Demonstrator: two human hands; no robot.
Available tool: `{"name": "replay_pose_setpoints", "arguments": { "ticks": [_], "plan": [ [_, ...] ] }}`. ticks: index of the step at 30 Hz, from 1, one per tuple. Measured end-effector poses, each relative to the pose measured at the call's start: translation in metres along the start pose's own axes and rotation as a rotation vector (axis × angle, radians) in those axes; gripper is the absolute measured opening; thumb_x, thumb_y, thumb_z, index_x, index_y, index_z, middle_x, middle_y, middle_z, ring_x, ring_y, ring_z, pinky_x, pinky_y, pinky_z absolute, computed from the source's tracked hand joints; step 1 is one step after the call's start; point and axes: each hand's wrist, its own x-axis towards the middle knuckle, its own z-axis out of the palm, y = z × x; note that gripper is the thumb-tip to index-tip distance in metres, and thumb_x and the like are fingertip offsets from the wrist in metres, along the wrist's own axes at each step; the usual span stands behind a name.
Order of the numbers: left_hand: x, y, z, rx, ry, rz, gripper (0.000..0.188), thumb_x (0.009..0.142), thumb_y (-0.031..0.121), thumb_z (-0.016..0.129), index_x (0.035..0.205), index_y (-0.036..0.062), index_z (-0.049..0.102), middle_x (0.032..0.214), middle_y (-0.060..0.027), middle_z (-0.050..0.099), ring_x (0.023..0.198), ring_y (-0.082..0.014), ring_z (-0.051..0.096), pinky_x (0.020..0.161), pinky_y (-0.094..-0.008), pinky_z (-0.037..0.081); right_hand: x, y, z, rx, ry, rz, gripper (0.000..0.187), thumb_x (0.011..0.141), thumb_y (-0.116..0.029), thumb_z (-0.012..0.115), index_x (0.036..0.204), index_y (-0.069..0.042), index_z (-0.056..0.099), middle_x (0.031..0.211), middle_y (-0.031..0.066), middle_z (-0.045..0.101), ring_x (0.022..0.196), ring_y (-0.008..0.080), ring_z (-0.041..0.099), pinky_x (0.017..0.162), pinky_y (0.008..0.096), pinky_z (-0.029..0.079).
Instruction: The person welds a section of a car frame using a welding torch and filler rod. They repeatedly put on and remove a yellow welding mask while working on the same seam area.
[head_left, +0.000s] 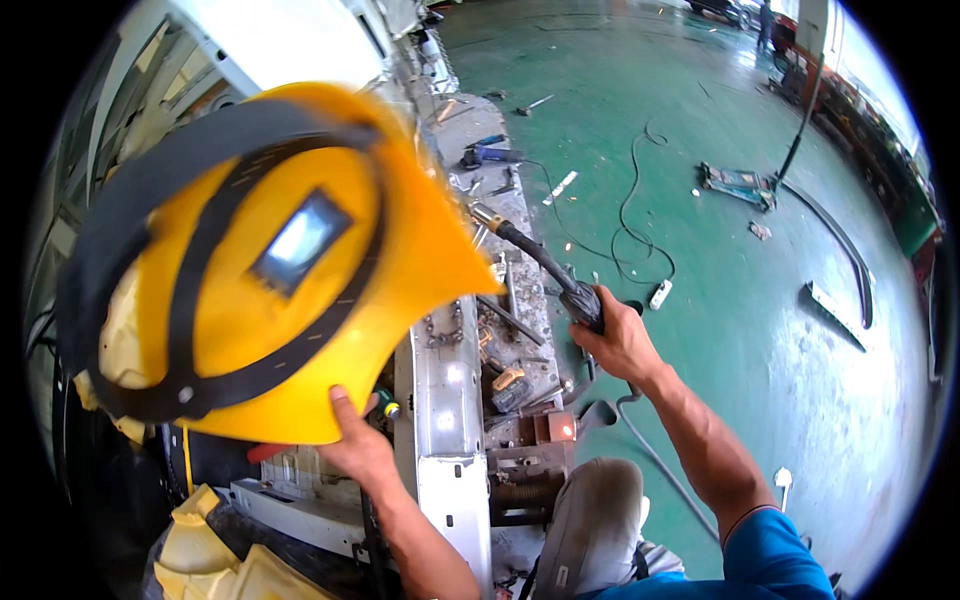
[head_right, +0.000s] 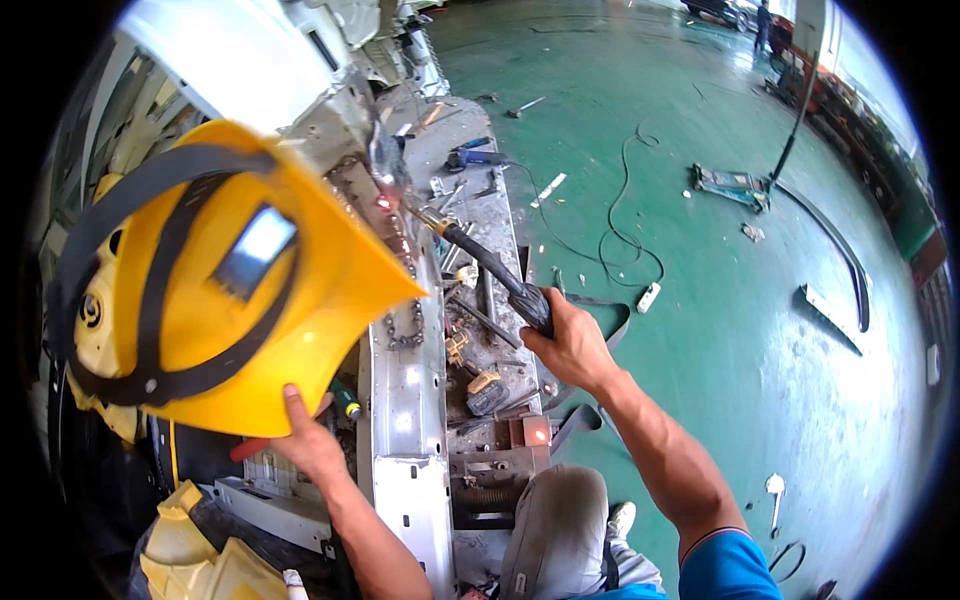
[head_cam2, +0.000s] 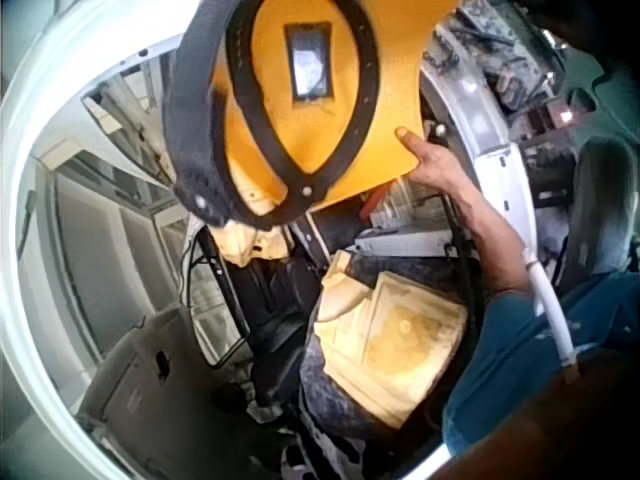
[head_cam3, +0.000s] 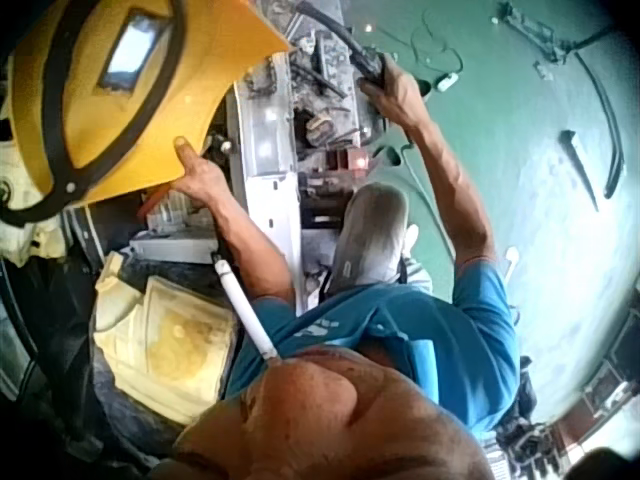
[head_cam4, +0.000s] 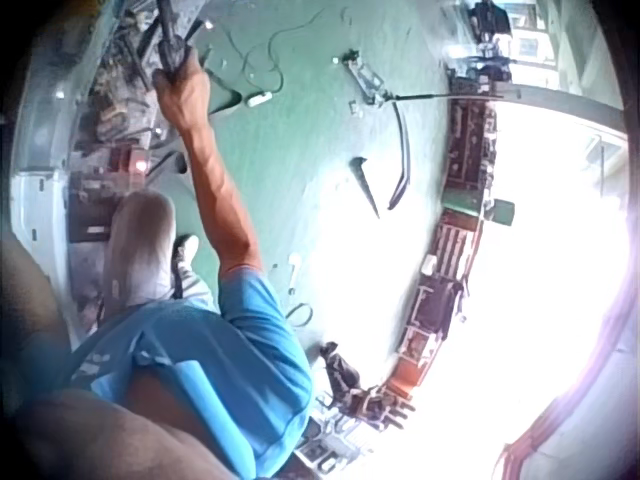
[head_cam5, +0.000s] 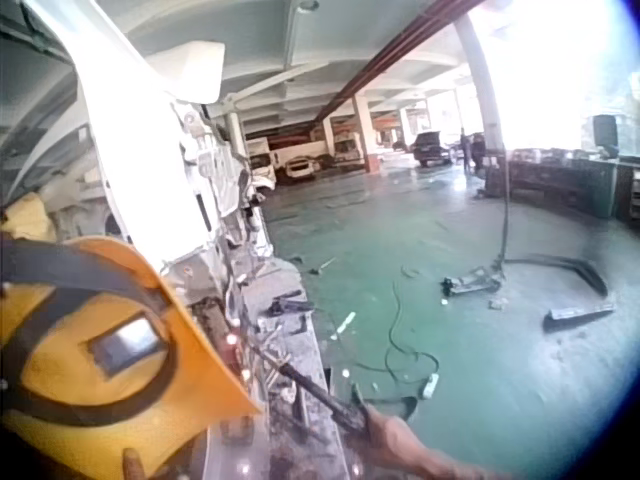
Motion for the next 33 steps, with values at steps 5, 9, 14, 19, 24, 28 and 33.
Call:
{"name": "replay_pose_setpoints", "arguments": {
  "ticks": [5,9,14,19,24,28,33],
  "plan": [
    [0.007,0.02,-0.007,-0.083,0.199,0.001,0.055,0.101,0.014,0.063,0.149,0.0018,0.04,0.14,-0.0167,0.058,0.117,-0.0315,0.066,0.077,-0.0436,0.066,-0.001,-0.002,-0.002,0.005,0.022,0.001,0.05,0.087,-0.024,0.074,0.126,0.001,0.056,0.092,0.0276,0.069,0.087,0.0481,0.067,0.077,0.0519,0.051],
    [0.011,0.021,-0.009,-0.07,0.229,0.001,0.055,0.102,0.014,0.061,0.151,0.0026,0.038,0.144,-0.0175,0.054,0.119,-0.0329,0.065,0.077,-0.0449,0.066,0.002,-0.003,0.002,-0.021,0.014,-0.006,0.049,0.087,-0.024,0.073,0.126,0.0,0.056,0.092,0.0277,0.069,0.087,0.0486,0.066,0.077,0.0525,0.051],
    [0.007,0.023,-0.004,-0.058,0.18,-0.02,0.056,0.103,0.014,0.058,0.152,0.0021,0.036,0.149,-0.0179,0.05,0.123,-0.0348,0.062,0.081,-0.0464,0.066,0.005,-0.005,0.006,-0.025,0.011,-0.008,0.048,0.086,-0.024,0.072,0.124,0.0,0.056,0.09,0.0277,0.068,0.086,0.0489,0.066,0.077,0.0533,0.051],
    [0.005,0.016,-0.003,-0.048,0.15,-0.018,0.059,0.103,0.016,0.059,0.154,0.0013,0.034,0.148,-0.0196,0.051,0.122,-0.0355,0.063,0.082,-0.0465,0.066,0.008,-0.004,0.011,-0.029,0.005,-0.017,0.046,0.086,-0.024,0.072,0.122,0.0,0.056,0.089,0.0279,0.068,0.086,0.0491,0.066,0.076,0.0537,0.05],
    [0.005,0.009,-0.002,-0.024,0.133,-0.006,0.054,0.105,0.02,0.059,0.149,-0.0037,0.039,0.139,-0.0215,0.057,0.116,-0.034,0.067,0.079,-0.0434,0.066,0.011,-0.002,0.015,-0.036,0.011,-0.037,0.046,0.087,-0.025,0.072,0.121,0.0,0.055,0.088,0.0281,0.068,0.086,0.0493,0.066,0.077,0.054,0.05],
    [-0.002,0.01,0.008,-0.002,0.168,0.029,0.047,0.106,0.024,0.059,0.136,-0.0107,0.05,0.127,-0.0231,0.065,0.106,-0.0328,0.072,0.075,-0.0386,0.067,0.013,-0.003,0.016,-0.038,0.007,-0.034,0.046,0.087,-0.025,0.072,0.122,0.001,0.055,0.089,0.0282,0.068,0.087,0.0493,0.066,0.077,0.0539,0.05],
    [-0.005,0.002,0.009,-0.008,0.085,0.021,0.047,0.106,0.026,0.061,0.133,-0.0115,0.053,0.123,-0.0225,0.067,0.101,-0.0323,0.073,0.074,-0.0378,0.067,0.016,-0.005,0.018,-0.042,0.001,-0.029,0.047,0.087,-0.025,0.072,0.123,0.001,0.055,0.09,0.0277,0.069,0.088,0.0484,0.066,0.078,0.0536,0.051]
  ]
}}
